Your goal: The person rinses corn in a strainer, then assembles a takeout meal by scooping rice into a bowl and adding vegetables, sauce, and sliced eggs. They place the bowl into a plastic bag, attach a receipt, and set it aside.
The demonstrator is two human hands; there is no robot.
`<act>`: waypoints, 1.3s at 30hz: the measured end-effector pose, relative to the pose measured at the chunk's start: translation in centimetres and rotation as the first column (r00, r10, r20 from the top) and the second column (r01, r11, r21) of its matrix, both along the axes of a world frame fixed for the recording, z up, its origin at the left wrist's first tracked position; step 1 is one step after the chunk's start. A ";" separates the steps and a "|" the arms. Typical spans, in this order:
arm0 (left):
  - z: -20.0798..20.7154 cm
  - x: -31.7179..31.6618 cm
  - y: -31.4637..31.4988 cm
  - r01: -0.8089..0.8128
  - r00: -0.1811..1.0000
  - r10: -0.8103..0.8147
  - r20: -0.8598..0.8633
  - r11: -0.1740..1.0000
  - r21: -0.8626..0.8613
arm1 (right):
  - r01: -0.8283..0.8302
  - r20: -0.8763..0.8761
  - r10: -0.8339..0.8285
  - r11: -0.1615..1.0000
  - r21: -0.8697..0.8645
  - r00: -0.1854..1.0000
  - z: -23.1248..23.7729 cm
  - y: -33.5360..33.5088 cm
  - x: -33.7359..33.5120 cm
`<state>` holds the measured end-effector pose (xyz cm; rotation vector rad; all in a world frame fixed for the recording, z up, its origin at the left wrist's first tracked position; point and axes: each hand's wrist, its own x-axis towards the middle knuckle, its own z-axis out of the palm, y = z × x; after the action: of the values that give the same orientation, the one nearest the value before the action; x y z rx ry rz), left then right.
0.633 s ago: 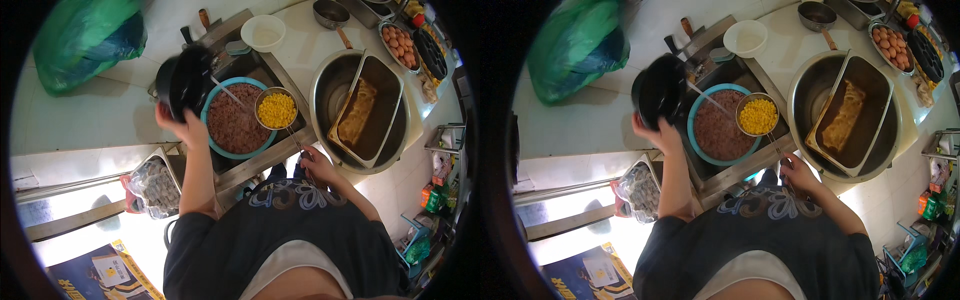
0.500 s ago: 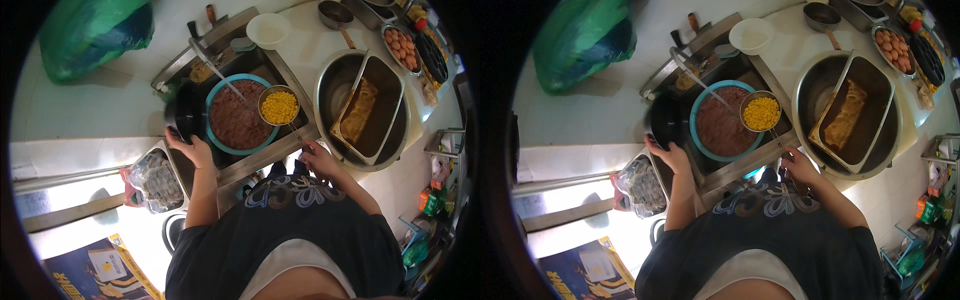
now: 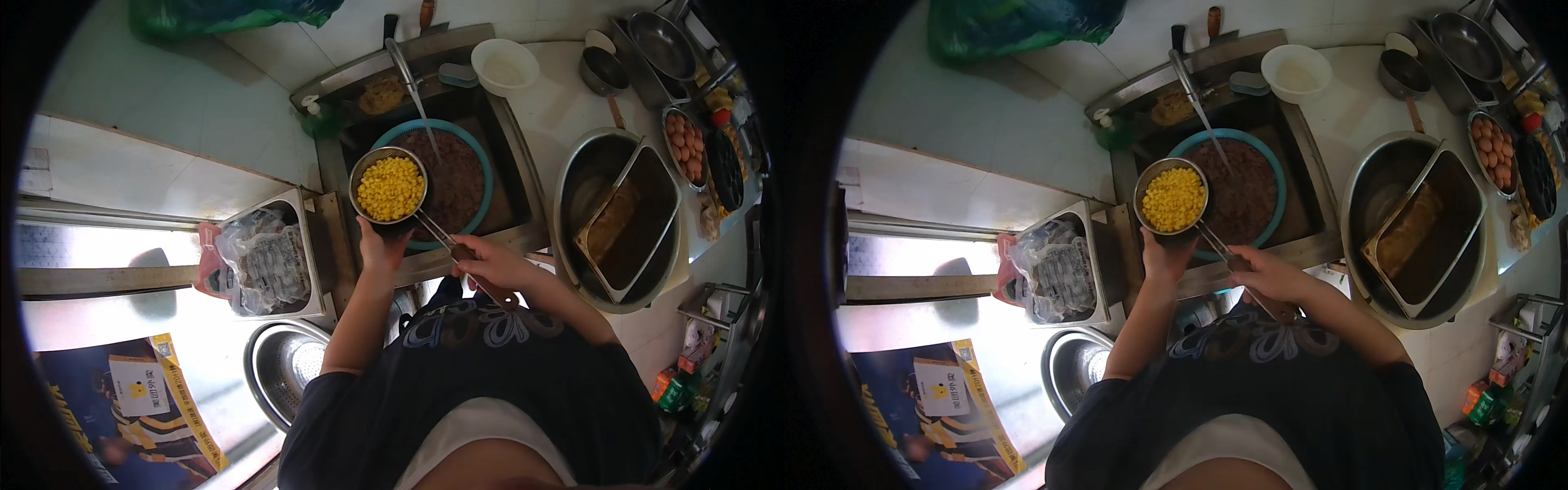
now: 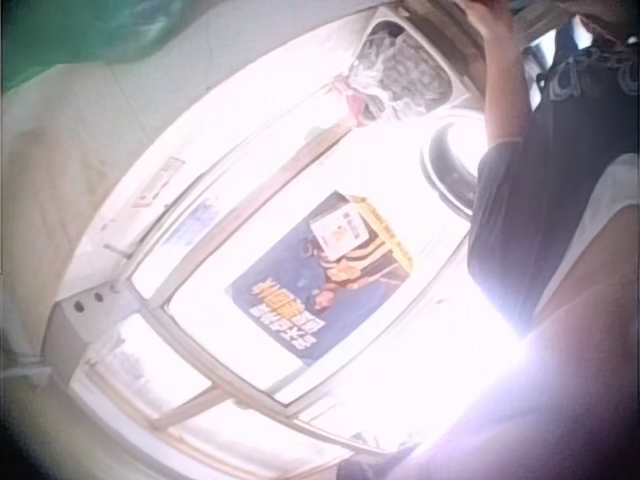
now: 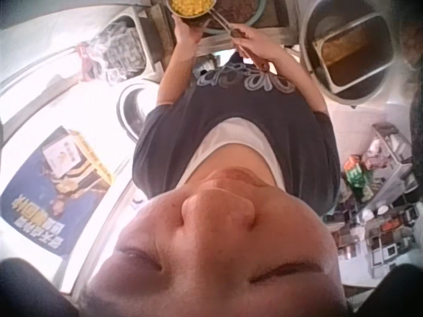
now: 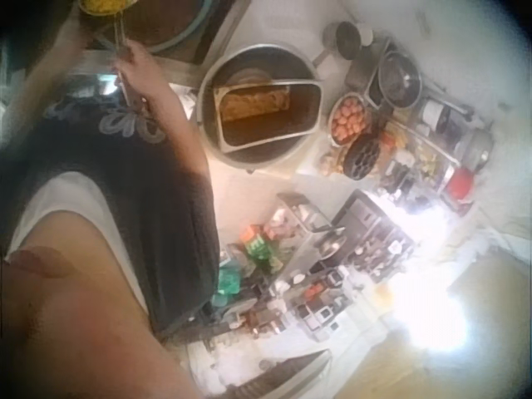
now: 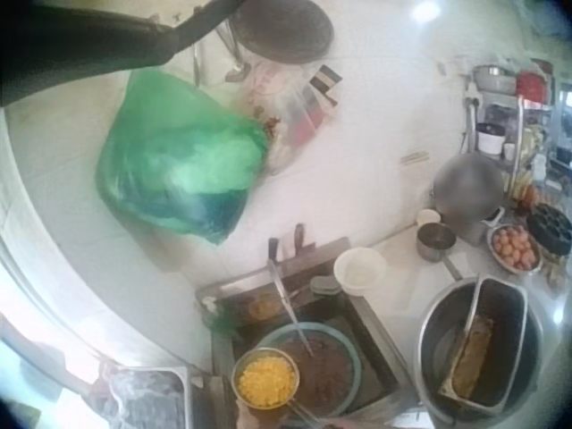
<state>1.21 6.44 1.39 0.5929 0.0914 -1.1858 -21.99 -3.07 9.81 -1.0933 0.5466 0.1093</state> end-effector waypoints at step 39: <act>-0.1 4.2 -0.9 -0.227 0.974 0.220 0.057 0.945 0.235 | 0.601 -0.263 -0.588 0.799 -0.037 0.765 -13.1 -20.5 18.6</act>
<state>5.45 5.57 1.33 0.7914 0.2731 -0.9504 -3.38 -23.55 -3.25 -0.8128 1.1085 -0.2971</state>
